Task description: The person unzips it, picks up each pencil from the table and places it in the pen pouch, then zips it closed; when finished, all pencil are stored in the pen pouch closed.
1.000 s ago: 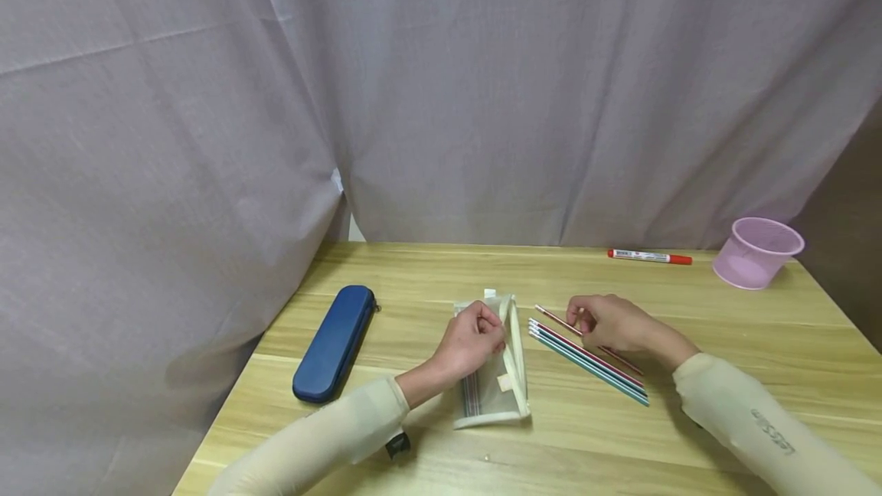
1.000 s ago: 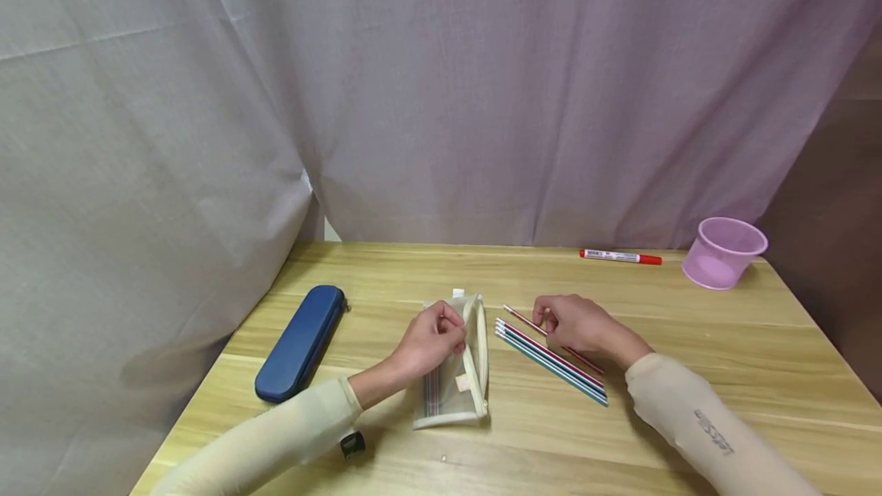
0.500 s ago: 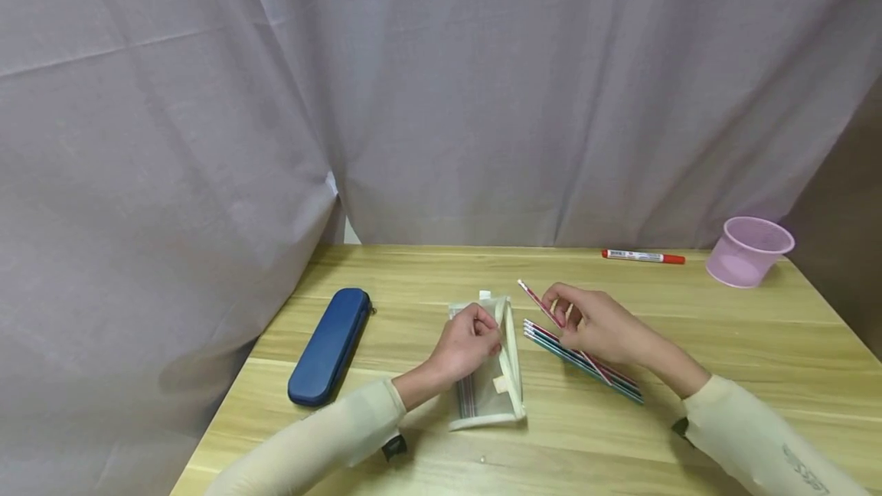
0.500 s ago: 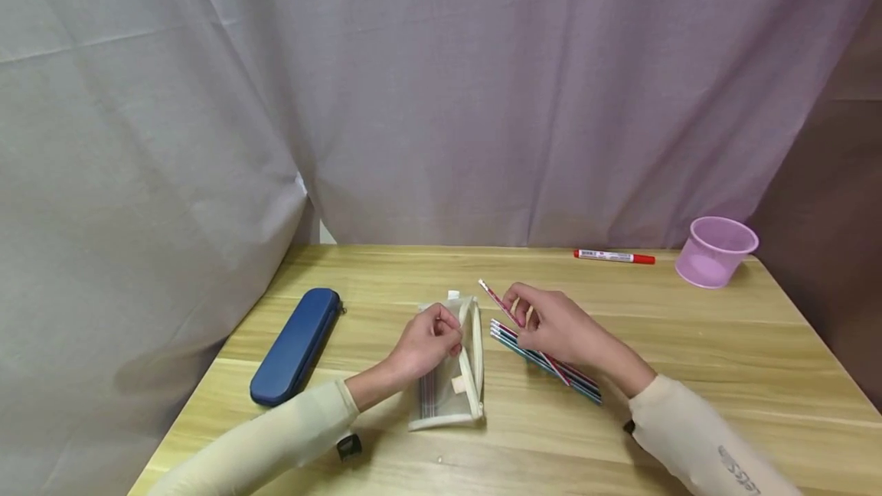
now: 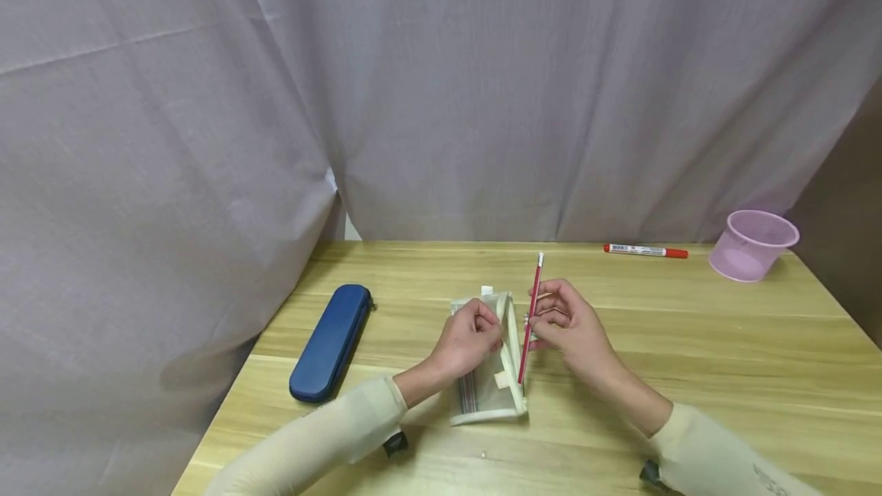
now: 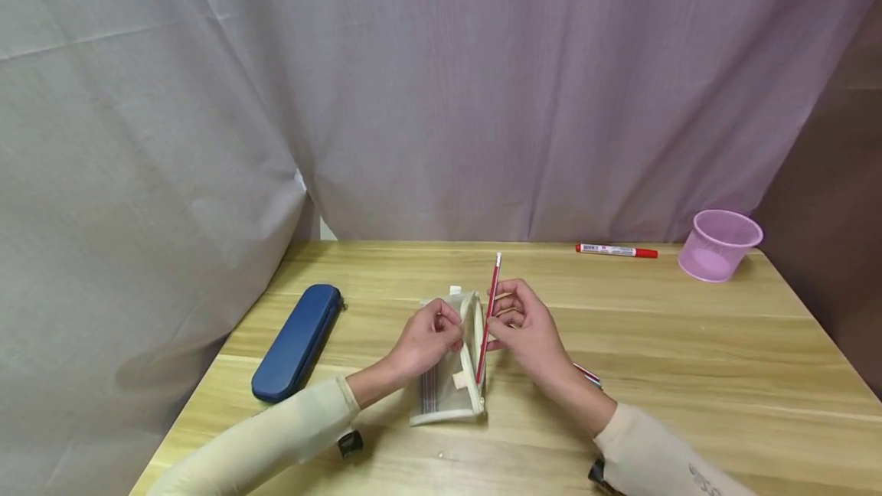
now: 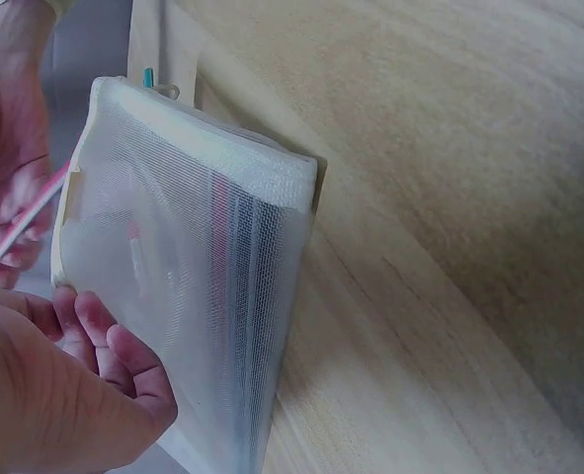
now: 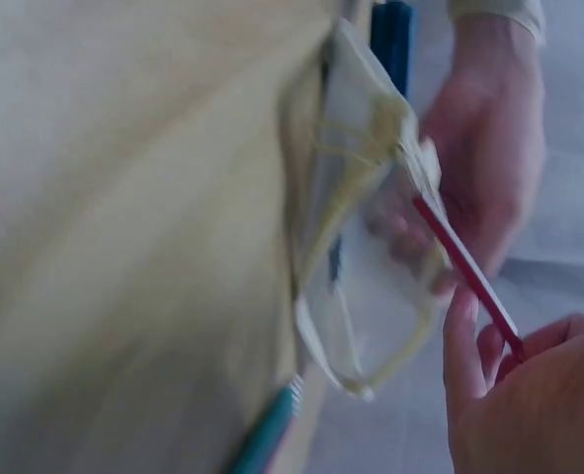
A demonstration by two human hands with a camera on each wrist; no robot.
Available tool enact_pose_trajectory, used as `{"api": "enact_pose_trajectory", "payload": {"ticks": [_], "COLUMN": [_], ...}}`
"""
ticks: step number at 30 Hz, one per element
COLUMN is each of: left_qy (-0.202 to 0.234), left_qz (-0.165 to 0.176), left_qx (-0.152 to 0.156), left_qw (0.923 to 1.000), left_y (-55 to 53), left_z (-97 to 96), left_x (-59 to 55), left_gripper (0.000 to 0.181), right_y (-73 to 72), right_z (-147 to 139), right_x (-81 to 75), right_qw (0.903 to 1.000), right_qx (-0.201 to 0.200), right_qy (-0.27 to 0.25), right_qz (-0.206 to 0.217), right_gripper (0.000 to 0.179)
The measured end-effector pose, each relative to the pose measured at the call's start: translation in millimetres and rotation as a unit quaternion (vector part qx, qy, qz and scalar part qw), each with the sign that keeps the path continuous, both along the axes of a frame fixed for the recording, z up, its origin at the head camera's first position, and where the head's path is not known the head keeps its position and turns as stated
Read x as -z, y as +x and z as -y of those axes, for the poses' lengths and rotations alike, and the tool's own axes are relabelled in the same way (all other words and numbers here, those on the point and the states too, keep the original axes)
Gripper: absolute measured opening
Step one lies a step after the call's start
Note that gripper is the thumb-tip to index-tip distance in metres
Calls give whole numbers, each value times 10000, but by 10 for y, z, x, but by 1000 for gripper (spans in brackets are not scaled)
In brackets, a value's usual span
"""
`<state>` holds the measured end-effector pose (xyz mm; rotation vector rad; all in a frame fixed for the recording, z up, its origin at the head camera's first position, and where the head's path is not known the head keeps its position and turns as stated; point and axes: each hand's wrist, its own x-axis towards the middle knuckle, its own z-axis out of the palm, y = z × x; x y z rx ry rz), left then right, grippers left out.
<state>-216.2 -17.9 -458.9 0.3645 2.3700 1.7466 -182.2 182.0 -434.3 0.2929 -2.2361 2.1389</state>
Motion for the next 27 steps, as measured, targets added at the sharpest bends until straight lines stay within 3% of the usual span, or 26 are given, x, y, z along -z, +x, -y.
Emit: {"api": "enact_pose_trajectory", "payload": {"ticks": [8,15,27], "left_qy": [76,36,-92], "left_qz": [-107,-178,-173], "left_qx": [-136,-144,-124], "left_qw": [9998,9997,9997], "left_y": [-5,-3,3], "left_z": [-23,-33,-21], "left_x": [-14,-5,22], "left_gripper": [13,13,14], "right_y": [59,75,-12], "right_z": [130,253,296], "right_x": [150,303,369], "right_qw": [9968,9872,9840], "right_qx": [249,370,55], "right_qy": [-131,-63,402], "right_qz": [753,1549,1735], "right_gripper": [45,47,42]}}
